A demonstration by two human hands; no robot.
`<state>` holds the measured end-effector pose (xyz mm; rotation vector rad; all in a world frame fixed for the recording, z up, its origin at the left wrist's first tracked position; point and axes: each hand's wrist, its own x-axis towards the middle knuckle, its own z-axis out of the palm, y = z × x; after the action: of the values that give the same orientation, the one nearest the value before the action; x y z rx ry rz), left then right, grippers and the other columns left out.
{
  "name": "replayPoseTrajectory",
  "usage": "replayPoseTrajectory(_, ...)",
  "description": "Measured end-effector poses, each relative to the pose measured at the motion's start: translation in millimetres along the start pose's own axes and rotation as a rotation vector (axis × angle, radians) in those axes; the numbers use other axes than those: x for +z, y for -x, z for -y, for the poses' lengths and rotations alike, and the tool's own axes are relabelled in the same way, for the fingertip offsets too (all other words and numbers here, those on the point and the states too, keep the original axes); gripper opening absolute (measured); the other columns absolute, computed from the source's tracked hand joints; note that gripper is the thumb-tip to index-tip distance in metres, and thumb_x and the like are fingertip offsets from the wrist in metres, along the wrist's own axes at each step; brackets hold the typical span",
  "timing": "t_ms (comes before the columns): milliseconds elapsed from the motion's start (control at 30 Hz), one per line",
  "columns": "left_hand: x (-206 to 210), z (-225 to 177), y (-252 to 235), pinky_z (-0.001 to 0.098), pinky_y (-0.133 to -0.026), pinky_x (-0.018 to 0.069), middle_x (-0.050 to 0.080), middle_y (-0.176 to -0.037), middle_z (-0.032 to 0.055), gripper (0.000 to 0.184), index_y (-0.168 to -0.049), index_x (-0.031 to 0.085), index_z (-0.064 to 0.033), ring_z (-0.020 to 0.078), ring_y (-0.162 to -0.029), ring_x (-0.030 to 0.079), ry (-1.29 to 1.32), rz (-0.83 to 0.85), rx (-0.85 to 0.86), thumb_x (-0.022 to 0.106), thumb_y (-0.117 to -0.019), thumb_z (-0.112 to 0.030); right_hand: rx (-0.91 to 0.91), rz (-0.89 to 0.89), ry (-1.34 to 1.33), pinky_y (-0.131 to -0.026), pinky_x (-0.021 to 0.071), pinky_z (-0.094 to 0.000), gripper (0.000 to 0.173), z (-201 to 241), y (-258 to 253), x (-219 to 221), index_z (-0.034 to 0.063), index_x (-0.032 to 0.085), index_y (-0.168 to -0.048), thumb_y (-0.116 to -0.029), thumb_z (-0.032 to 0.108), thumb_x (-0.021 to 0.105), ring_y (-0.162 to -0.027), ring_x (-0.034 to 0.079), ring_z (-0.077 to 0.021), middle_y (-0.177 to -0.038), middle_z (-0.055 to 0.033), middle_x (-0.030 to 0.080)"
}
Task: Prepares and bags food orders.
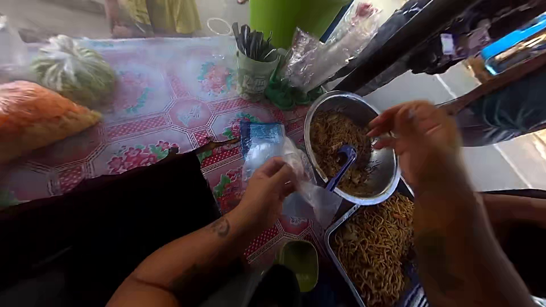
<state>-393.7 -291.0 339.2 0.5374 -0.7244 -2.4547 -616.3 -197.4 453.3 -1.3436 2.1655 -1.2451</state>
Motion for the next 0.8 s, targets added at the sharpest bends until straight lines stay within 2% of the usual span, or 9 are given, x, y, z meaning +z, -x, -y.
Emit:
replayPoseTrajectory(100, 14.0, 7.4, 27.3, 0.0255, -0.078, 0.0574, 0.069, -0.086, -0.0001, 0.018, -0.099, 0.065, -0.0068, 0.007, -0.079, 0.067, -0.098, 0.103, -0.023, 0.05, -0.1008, 0.001, -0.013, 0.067, -0.1, -0.074, 0.06, -0.0229, 0.046, 17.0, 104.5, 75.0, 0.006, 0.064, -0.118, -0.0853, 0.033, 0.081, -0.089, 0.068, -0.0037, -0.103, 0.0028, 0.069)
replayPoseTrajectory(200, 18.0, 15.3, 59.3, 0.0285, -0.083, 0.0585, 0.07, -0.087, 0.0006, 0.017, -0.098, 0.064, -0.0053, 0.0087, -0.082, 0.069, -0.132, 0.221, -0.127, 0.049, -0.1031, 0.0, -0.118, -0.252, -0.131, -0.08, 0.0608, -0.0217, 0.011, 11.6, 159.4, 92.7, 0.0051, 0.071, -0.099, -0.0875, 0.003, 0.073, -0.089, 0.069, -0.0019, -0.098, 0.0034, 0.072)
replayPoseTrajectory(300, 4.5, 21.0, 76.0, 0.0366, -0.094, 0.0565, 0.071, -0.101, 0.0062, 0.029, -0.112, 0.062, -0.0056, 0.0164, -0.096, 0.07, -0.011, 0.364, -0.305, 0.035, -0.1105, -0.017, -0.085, -0.494, -0.083, -0.081, 0.061, -0.0224, 0.013, 12.1, 206.9, 73.4, 0.0102, 0.071, -0.097, -0.0907, -0.001, 0.07, -0.086, 0.069, -0.0008, -0.094, 0.0086, 0.073)
replayPoseTrajectory(400, 9.5, 18.2, 96.2, 0.0267, -0.074, 0.0597, 0.07, -0.087, 0.0004, 0.041, -0.103, 0.064, -0.0152, 0.0092, -0.079, 0.069, -0.023, 0.437, -0.436, 0.028, -0.112, -0.033, 0.065, -0.614, 0.271, -0.071, 0.0587, -0.0213, 0.008, 14.8, 256.9, 68.2, 0.0013, 0.065, -0.093, -0.0857, 0.003, 0.069, -0.075, 0.066, -0.0022, -0.084, 0.0005, 0.069)
replayPoseTrajectory(500, 18.9, 30.6, 111.2, 0.0166, -0.065, 0.0514, 0.062, -0.08, -0.0026, 0.017, -0.102, 0.062, -0.0041, -0.0004, -0.069, 0.059, -0.572, 0.87, -0.029, 0.048, -0.1069, -0.013, 0.017, -0.567, 0.519, -0.098, 0.0492, -0.053, 0.044, 29.2, 303.6, 83.4, -0.0023, 0.063, -0.117, -0.0879, 0.028, 0.074, -0.117, 0.06, -0.0339, -0.12, -0.0229, 0.062)
replayPoseTrajectory(567, 28.5, 36.2, 123.3, 0.0152, -0.062, 0.0477, 0.064, -0.076, 0.001, 0.02, -0.098, 0.069, 0.001, -0.0006, -0.065, 0.055, -0.859, 1.161, 0.245, 0.067, -0.098, -0.019, -0.121, -0.582, 0.531, -0.114, 0.0364, -0.0506, 0.036, 34.6, 322.1, 97.7, 0.0122, 0.067, -0.111, -0.0984, 0.045, 0.065, -0.137, 0.046, -0.0291, -0.137, -0.0137, 0.056)
replayPoseTrajectory(633, 30.3, 31.6, 135.3, 0.0208, -0.059, 0.0479, 0.063, -0.074, 0.0016, 0.026, -0.102, 0.068, -0.003, 0.0048, -0.063, 0.055, -1.084, 1.237, 0.371, 0.075, -0.0915, -0.026, -0.23, -0.602, 0.362, -0.111, 0.0457, -0.0384, 0.021, 33.7, 335.7, 108.4, 0.0123, 0.07, -0.093, -0.102, 0.03, 0.062, -0.131, 0.057, -0.0185, -0.125, -0.0056, 0.069)
replayPoseTrajectory(733, 16.1, 22.3, 123.8, 0.0397, -0.064, 0.0576, 0.065, -0.08, 0.0092, 0.033, -0.114, 0.062, -0.0002, 0.0192, -0.069, 0.065, -1.287, 0.997, 0.396, 0.073, -0.0828, -0.003, -0.064, -0.503, -0.387, -0.084, 0.0596, -0.0223, 0.007, 47.7, 358.2, 112.6, 0.0191, 0.068, -0.103, -0.1024, 0.019, 0.062, -0.094, 0.07, -0.0016, -0.101, 0.0075, 0.074)
replayPoseTrajectory(800, -3.0, 23.4, 108.4, 0.0382, -0.069, 0.0576, 0.067, -0.088, 0.0099, 0.037, -0.122, 0.06, 0.0004, 0.0174, -0.074, 0.066, -1.22, 0.796, 0.259, 0.065, -0.0854, 0.005, 0.145, -0.39, -0.729, -0.063, 0.0584, -0.0186, 0.009, 60.5, 368.1, 116.9, 0.0223, 0.063, -0.107, -0.0994, 0.018, 0.064, -0.067, 0.066, 0.0014, -0.081, 0.011, 0.069)
